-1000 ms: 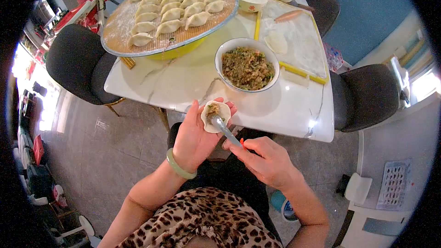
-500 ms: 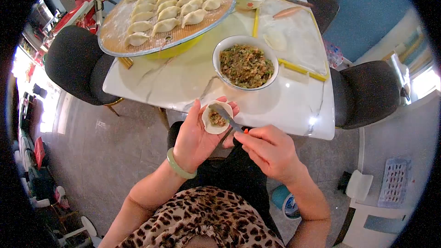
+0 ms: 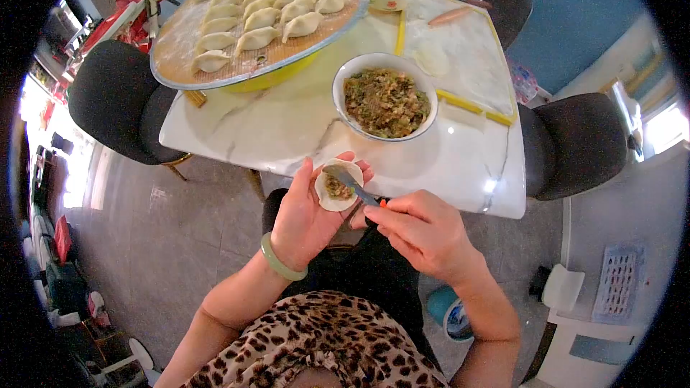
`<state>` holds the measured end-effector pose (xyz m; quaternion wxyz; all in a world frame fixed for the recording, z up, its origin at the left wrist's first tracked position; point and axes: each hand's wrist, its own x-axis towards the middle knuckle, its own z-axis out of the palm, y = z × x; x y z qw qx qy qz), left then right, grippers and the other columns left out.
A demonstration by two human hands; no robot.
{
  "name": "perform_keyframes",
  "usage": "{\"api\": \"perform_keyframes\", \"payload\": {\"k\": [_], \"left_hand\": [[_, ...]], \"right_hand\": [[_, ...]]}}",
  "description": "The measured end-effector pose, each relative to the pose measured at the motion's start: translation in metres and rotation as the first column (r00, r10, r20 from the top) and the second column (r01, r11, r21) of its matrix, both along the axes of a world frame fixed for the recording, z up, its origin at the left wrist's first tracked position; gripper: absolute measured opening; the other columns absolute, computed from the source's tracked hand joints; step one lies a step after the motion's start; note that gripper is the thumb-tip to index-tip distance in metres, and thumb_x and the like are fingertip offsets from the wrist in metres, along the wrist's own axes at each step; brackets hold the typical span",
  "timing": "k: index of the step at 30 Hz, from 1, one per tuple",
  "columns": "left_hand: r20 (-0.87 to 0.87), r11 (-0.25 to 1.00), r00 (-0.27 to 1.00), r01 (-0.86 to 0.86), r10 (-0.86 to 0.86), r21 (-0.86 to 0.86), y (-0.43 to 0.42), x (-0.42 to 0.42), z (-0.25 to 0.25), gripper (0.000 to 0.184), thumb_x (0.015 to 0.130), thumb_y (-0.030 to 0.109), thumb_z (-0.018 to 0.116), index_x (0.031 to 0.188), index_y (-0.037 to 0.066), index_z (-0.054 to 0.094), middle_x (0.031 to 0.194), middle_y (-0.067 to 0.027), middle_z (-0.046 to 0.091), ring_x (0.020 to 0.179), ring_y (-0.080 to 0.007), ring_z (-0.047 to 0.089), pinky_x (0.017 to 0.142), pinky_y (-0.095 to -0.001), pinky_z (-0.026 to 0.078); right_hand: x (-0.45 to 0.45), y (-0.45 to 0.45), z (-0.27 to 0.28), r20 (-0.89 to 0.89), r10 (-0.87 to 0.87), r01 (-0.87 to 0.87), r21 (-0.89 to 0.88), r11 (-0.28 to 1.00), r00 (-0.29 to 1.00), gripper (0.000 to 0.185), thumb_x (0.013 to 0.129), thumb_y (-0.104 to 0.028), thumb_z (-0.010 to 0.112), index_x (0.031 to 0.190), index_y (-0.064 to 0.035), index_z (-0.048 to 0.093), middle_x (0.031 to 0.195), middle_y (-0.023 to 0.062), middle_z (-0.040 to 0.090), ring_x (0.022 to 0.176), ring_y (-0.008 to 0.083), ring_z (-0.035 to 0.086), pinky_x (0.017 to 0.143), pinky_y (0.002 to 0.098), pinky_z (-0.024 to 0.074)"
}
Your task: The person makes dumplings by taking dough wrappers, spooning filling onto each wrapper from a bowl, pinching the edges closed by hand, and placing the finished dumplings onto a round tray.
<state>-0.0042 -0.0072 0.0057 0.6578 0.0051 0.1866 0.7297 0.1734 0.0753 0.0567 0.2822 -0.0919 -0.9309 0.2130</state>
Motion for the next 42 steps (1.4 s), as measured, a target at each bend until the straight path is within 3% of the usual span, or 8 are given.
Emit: {"api": "perform_keyframes", "payload": {"k": [8, 10, 14, 29, 32, 34, 37, 42], "left_hand": [[0.022, 1.000, 1.000, -0.018, 0.018, 0.008, 0.001, -0.005, -0.008, 0.053, 0.102, 0.039, 0.023, 0.128, -0.003, 0.044, 0.126, -0.0201, 0.053, 0.120, -0.0299, 0.049, 0.097, -0.0417, 0.043], [0.020, 1.000, 1.000, -0.022, 0.022, 0.011, 0.000, -0.005, -0.006, 0.053, 0.102, 0.040, 0.024, 0.128, -0.002, 0.045, 0.124, -0.0191, 0.054, 0.118, -0.0287, 0.051, 0.095, -0.0407, 0.044], [0.003, 0.999, 0.999, -0.032, 0.032, -0.016, -0.002, -0.001, -0.009, 0.054, 0.102, 0.041, 0.023, 0.128, -0.002, 0.045, 0.122, -0.0179, 0.055, 0.112, -0.0284, 0.054, 0.093, -0.0401, 0.045], [-0.433, 0.998, 0.900, 0.028, -0.048, -0.051, -0.010, 0.010, -0.003, 0.054, 0.103, 0.037, 0.021, 0.126, -0.003, 0.048, 0.117, -0.0139, 0.056, 0.101, -0.0250, 0.056, 0.090, -0.0374, 0.044], [-0.469, 0.999, 0.883, 0.015, -0.033, -0.042, -0.011, 0.010, -0.002, 0.053, 0.103, 0.037, 0.023, 0.126, -0.004, 0.048, 0.117, -0.0125, 0.056, 0.106, -0.0218, 0.054, 0.097, -0.0349, 0.040], [-0.503, 0.997, 0.863, 0.005, -0.042, -0.075, -0.012, 0.009, -0.002, 0.053, 0.102, 0.042, 0.027, 0.126, 0.002, 0.051, 0.115, -0.0030, 0.055, 0.108, -0.0108, 0.048, 0.088, -0.0253, 0.039], [-0.495, 0.993, 0.869, -0.062, 0.003, -0.102, -0.011, 0.013, 0.001, 0.052, 0.103, 0.038, 0.026, 0.130, -0.003, 0.044, 0.120, -0.0127, 0.056, 0.115, -0.0203, 0.050, 0.104, -0.0344, 0.035], [-0.490, 0.989, 0.871, -0.073, 0.000, -0.131, -0.010, 0.014, 0.003, 0.053, 0.103, 0.038, 0.024, 0.132, -0.003, 0.041, 0.124, -0.0136, 0.054, 0.117, -0.0216, 0.050, 0.104, -0.0350, 0.035]], "right_hand": [[0.015, -0.003, 0.004, 0.059, -0.049, 0.050, -0.016, 0.999, 0.997, 0.029, 0.075, -0.003, 0.066, 0.104, -0.0072, 0.069, 0.087, 0.0060, 0.061, 0.071, 0.0196, 0.061, 0.062, 0.0289, 0.0495], [0.018, 0.000, 0.004, -0.090, -0.227, 0.170, -0.422, 0.891, 0.970, 0.021, 0.083, -0.003, 0.059, 0.102, 0.0000, 0.067, 0.082, 0.0079, 0.063, 0.070, 0.0149, 0.060, 0.061, 0.0268, 0.0492], [0.018, -0.002, 0.013, 0.002, -0.372, 0.255, -0.732, 0.632, 0.928, 0.019, 0.088, -0.003, 0.051, 0.097, 0.0053, 0.066, 0.075, 0.0078, 0.063, 0.064, 0.0104, 0.059, 0.059, 0.0218, 0.0488], [0.011, 0.018, 0.001, 0.120, -0.380, 0.199, -0.964, 0.176, 0.917, 0.019, 0.085, -0.009, 0.054, 0.091, 0.0051, 0.064, 0.068, 0.0085, 0.061, 0.057, 0.0116, 0.057, 0.052, 0.0223, 0.0490], [0.010, 0.012, -0.003, 0.110, -0.391, 0.180, -0.973, 0.146, 0.914, 0.020, 0.085, -0.010, 0.055, 0.093, 0.0050, 0.064, 0.068, 0.0084, 0.061, 0.057, 0.0117, 0.058, 0.053, 0.0225, 0.0497], [0.009, 0.007, -0.008, 0.101, -0.408, 0.165, -0.979, 0.123, 0.907, 0.020, 0.085, -0.010, 0.055, 0.094, 0.0048, 0.064, 0.068, 0.0082, 0.061, 0.057, 0.0118, 0.058, 0.054, 0.0226, 0.0501], [0.006, -0.002, -0.016, 0.086, -0.433, 0.131, -0.988, 0.077, 0.897, 0.020, 0.086, -0.011, 0.055, 0.096, 0.0044, 0.063, 0.069, 0.0077, 0.062, 0.058, 0.0117, 0.059, 0.055, 0.0229, 0.0509], [0.001, -0.016, -0.031, 0.064, -0.507, 0.072, -0.997, -0.005, 0.859, 0.020, 0.088, -0.012, 0.053, 0.096, 0.0046, 0.061, 0.068, 0.0072, 0.060, 0.058, 0.0124, 0.057, 0.057, 0.0247, 0.0509]]}}
